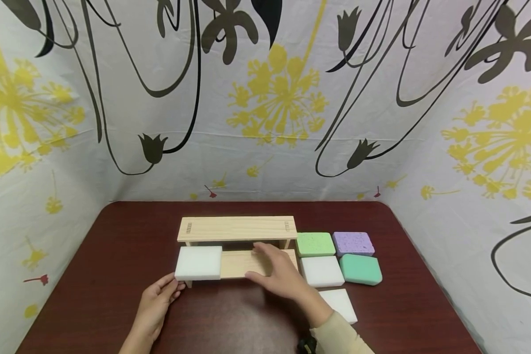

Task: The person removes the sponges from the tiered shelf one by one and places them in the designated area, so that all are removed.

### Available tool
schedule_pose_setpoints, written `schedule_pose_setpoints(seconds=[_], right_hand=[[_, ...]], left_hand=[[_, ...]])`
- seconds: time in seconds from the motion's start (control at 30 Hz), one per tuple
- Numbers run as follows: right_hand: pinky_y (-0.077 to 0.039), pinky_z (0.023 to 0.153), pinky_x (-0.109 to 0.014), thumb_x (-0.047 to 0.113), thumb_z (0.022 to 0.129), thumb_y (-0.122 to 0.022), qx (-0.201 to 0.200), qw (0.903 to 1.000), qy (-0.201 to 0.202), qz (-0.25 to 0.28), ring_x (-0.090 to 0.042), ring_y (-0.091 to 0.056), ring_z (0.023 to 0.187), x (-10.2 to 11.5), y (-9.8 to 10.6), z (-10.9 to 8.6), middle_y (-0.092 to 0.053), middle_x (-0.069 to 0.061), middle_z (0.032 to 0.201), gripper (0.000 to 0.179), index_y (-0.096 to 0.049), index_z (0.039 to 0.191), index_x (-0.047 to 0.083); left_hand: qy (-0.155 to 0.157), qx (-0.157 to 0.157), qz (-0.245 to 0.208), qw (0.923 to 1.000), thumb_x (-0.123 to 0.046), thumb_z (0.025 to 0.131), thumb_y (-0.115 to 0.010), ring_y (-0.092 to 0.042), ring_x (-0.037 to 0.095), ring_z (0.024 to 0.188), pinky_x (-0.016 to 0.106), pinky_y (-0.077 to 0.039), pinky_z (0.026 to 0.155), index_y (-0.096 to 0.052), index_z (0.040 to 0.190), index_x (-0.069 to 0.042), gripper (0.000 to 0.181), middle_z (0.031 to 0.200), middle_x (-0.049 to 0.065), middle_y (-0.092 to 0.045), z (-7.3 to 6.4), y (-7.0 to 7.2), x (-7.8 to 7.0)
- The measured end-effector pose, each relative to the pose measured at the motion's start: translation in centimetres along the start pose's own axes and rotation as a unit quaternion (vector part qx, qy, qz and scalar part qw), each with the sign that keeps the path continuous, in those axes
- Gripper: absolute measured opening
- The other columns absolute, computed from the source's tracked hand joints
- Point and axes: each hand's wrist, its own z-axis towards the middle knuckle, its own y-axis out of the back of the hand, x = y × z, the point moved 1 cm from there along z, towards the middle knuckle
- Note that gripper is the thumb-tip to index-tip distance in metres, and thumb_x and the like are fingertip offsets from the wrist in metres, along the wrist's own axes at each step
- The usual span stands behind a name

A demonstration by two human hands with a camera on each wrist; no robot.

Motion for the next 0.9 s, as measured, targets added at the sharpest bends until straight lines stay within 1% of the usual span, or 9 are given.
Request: schedule_pose_setpoints(seconds=[0.17, 0.3, 0.67, 0.9], right_hand=[[-0.044, 0.109, -0.041, 0.043, 0.085, -0.082, 0.015, 0.9997, -0.017, -0.005, -0.022, -0.058, 0.125, 0.2, -0.4, 0.4, -0.065, -0.007, 0.130, 0.075, -0.053, 0.144, 0.006], [-0.042, 0.111, -0.042, 0.045, 0.086, -0.080, 0.027, 0.9994, -0.022, -0.005, -0.024, -0.055, 0.129, 0.5, -0.8, 0.8, -0.062, -0.009, 0.136, 0.078, -0.051, 0.146, 0.006], [-0.042, 0.111, -0.041, 0.046, 0.087, -0.078, 0.048, 0.9987, -0.008, -0.013, -0.025, -0.054, 0.130, 1.7, -1.8, 1.8, -0.059, -0.010, 0.139, 0.077, -0.050, 0.146, 0.005], [-0.042, 0.111, -0.041, 0.049, 0.088, -0.076, 0.058, 0.9979, -0.007, -0.027, -0.025, -0.054, 0.130, 2.2, -2.3, 2.3, -0.058, -0.010, 0.141, 0.079, -0.050, 0.147, 0.003]], left_hand=[[0.000, -0.001, -0.004, 1.0000, -0.004, 0.107, -0.047, -0.063, 0.003, 0.093, 0.019, -0.054, 0.082, -0.040, 0.145, 0.016, 0.044, 0.115, 0.012, -0.067, 0.0, 0.0, 0.0], [0.001, -0.001, -0.003, 1.0000, -0.006, 0.107, -0.047, -0.062, 0.003, 0.093, 0.019, -0.054, 0.082, -0.041, 0.145, 0.016, 0.044, 0.115, 0.011, -0.067, 0.1, 0.0, 0.1], [0.002, 0.000, -0.001, 1.0000, -0.006, 0.107, -0.048, -0.063, 0.003, 0.094, 0.019, -0.054, 0.082, -0.042, 0.144, 0.015, 0.044, 0.116, 0.012, -0.066, 0.1, 0.1, 0.1], [0.003, -0.003, -0.001, 1.0000, -0.006, 0.107, -0.048, -0.063, 0.003, 0.094, 0.020, -0.054, 0.082, -0.042, 0.144, 0.015, 0.043, 0.116, 0.011, -0.066, 0.1, 0.1, 0.0]])
